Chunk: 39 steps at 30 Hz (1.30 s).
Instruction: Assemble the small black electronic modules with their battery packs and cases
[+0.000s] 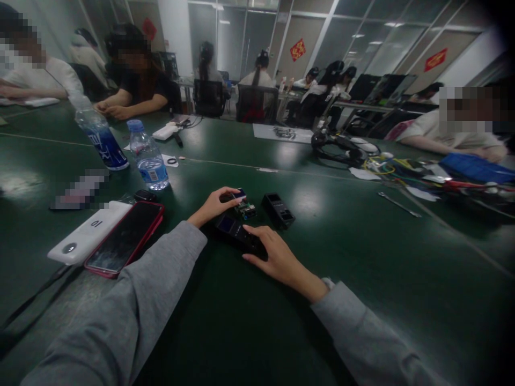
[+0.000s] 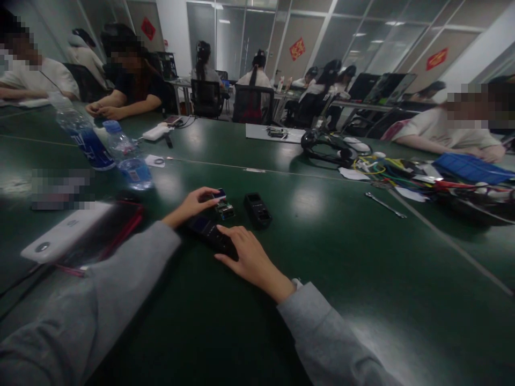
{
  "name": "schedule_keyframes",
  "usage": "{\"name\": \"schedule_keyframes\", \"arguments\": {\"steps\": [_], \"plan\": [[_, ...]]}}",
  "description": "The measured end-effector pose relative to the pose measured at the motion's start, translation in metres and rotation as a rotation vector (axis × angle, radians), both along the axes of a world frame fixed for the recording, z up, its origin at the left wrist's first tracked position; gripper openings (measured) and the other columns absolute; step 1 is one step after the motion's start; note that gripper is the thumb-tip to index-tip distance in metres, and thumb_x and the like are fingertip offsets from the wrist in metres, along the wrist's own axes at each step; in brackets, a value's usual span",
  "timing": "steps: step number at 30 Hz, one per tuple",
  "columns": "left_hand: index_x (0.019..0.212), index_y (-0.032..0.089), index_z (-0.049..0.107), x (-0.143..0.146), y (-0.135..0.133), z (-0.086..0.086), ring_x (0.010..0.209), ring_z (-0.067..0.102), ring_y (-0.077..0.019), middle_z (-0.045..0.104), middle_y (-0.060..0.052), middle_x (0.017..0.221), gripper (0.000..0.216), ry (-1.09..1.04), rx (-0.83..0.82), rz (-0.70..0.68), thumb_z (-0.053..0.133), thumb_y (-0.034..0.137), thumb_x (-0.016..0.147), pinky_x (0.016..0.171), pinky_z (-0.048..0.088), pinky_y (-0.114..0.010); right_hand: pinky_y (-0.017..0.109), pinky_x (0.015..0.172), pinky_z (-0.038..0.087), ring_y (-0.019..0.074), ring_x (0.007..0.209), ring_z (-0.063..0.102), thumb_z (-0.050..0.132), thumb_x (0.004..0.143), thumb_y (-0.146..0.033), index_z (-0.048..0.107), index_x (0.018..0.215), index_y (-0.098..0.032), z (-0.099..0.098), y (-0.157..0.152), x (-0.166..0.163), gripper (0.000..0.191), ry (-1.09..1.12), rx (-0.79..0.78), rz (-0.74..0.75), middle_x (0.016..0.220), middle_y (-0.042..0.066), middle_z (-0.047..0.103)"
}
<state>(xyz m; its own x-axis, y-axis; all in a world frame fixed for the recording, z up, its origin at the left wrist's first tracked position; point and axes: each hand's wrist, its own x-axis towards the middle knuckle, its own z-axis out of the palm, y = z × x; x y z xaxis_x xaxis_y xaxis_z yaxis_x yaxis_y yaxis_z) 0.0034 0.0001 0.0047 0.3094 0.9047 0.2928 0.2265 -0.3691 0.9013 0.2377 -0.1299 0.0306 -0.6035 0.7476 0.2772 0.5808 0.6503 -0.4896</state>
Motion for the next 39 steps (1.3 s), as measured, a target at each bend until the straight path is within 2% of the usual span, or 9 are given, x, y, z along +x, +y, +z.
{"name": "schedule_keyframes", "arguments": {"steps": [8, 15, 18, 21, 25, 28, 30, 35, 39], "plan": [[0.112, 0.018, 0.065, 0.000, 0.004, -0.005, 0.111, 0.065, -0.0223, 0.067, -0.011, 0.125, 0.033, -0.081, -0.014, 0.028, 0.069, 0.033, 0.083, 0.101, 0.049, -0.043, 0.044, 0.089, 0.053, 0.0248, 0.108, 0.057, 0.064, 0.091, -0.031, 0.041, 0.141, -0.023, 0.001, -0.002, 0.000, 0.055, 0.007, 0.026, 0.029, 0.121, 0.010, 0.058], [0.109, 0.016, 0.066, -0.023, 0.023, -0.011, 0.104, 0.066, -0.0209, 0.069, -0.010, 0.115, 0.030, -0.202, -0.077, 0.082, 0.068, 0.025, 0.080, 0.098, 0.048, -0.041, 0.045, 0.093, 0.052, 0.0246, 0.110, 0.057, 0.065, 0.090, -0.031, 0.041, 0.142, -0.024, -0.003, -0.002, 0.000, 0.057, 0.012, 0.025, -0.002, 0.125, 0.009, 0.057], [0.110, 0.016, 0.066, -0.035, 0.028, -0.010, 0.101, 0.066, -0.0205, 0.070, -0.009, 0.110, 0.032, -0.214, -0.121, 0.137, 0.067, 0.024, 0.079, 0.095, 0.049, -0.039, 0.047, 0.091, 0.054, 0.0261, 0.108, 0.060, 0.063, 0.092, -0.033, 0.041, 0.143, -0.023, -0.006, 0.001, 0.001, 0.057, 0.007, 0.041, -0.119, 0.124, 0.011, 0.059], [0.109, 0.017, 0.067, -0.041, 0.027, -0.006, 0.100, 0.066, -0.0194, 0.071, -0.008, 0.109, 0.031, -0.247, -0.177, 0.151, 0.066, 0.022, 0.079, 0.094, 0.048, -0.037, 0.051, 0.089, 0.055, 0.0303, 0.110, 0.061, 0.059, 0.093, -0.036, 0.043, 0.142, -0.020, -0.012, 0.007, 0.003, 0.054, 0.046, 0.076, -0.336, 0.129, 0.014, 0.058], [0.108, 0.018, 0.070, -0.037, 0.019, 0.003, 0.101, 0.066, -0.0205, 0.071, -0.008, 0.113, 0.030, -0.197, -0.250, 0.048, 0.066, 0.036, 0.085, 0.091, 0.048, -0.036, 0.053, 0.080, 0.057, 0.0327, 0.103, 0.065, 0.059, 0.093, -0.040, 0.046, 0.141, -0.019, -0.021, 0.015, 0.007, 0.054, 0.116, 0.070, -0.530, 0.128, 0.016, 0.060], [0.106, 0.018, 0.072, -0.032, 0.014, 0.008, 0.103, 0.065, -0.0203, 0.072, -0.008, 0.112, 0.030, -0.115, -0.247, 0.012, 0.067, 0.039, 0.085, 0.091, 0.047, -0.035, 0.048, 0.071, 0.059, 0.0270, 0.084, 0.068, 0.062, 0.091, -0.042, 0.048, 0.139, -0.020, -0.022, 0.016, 0.008, 0.055, 0.168, 0.048, -0.507, 0.117, 0.014, 0.064], [0.102, 0.017, 0.072, -0.029, 0.013, 0.010, 0.099, 0.065, -0.0196, 0.073, -0.009, 0.107, 0.027, -0.075, -0.256, -0.011, 0.068, 0.036, 0.085, 0.088, 0.047, -0.033, 0.045, 0.071, 0.059, 0.0240, 0.082, 0.067, 0.064, 0.091, -0.043, 0.049, 0.138, -0.021, -0.020, 0.013, 0.007, 0.054, 0.238, 0.060, -0.445, 0.115, 0.012, 0.065], [0.097, 0.016, 0.072, -0.030, 0.017, 0.006, 0.082, 0.064, -0.0158, 0.073, -0.007, 0.091, 0.026, -0.040, -0.246, -0.017, 0.066, 0.038, 0.086, 0.076, 0.046, -0.029, 0.046, 0.091, 0.056, 0.0262, 0.112, 0.062, 0.067, 0.091, -0.035, 0.047, 0.138, -0.024, -0.017, 0.007, 0.003, 0.053, 0.433, 0.244, -0.400, 0.130, 0.011, 0.057], [0.083, 0.016, 0.072, -0.032, 0.016, 0.005, 0.073, 0.060, -0.0142, 0.068, -0.005, 0.080, 0.032, 0.033, -0.231, 0.003, 0.063, 0.047, 0.087, 0.069, 0.043, -0.028, 0.043, 0.084, 0.059, 0.0248, 0.107, 0.062, 0.069, 0.089, -0.033, 0.049, 0.136, -0.023, -0.018, 0.011, 0.005, 0.051, 0.495, 0.283, -0.491, 0.126, 0.010, 0.057]]}}
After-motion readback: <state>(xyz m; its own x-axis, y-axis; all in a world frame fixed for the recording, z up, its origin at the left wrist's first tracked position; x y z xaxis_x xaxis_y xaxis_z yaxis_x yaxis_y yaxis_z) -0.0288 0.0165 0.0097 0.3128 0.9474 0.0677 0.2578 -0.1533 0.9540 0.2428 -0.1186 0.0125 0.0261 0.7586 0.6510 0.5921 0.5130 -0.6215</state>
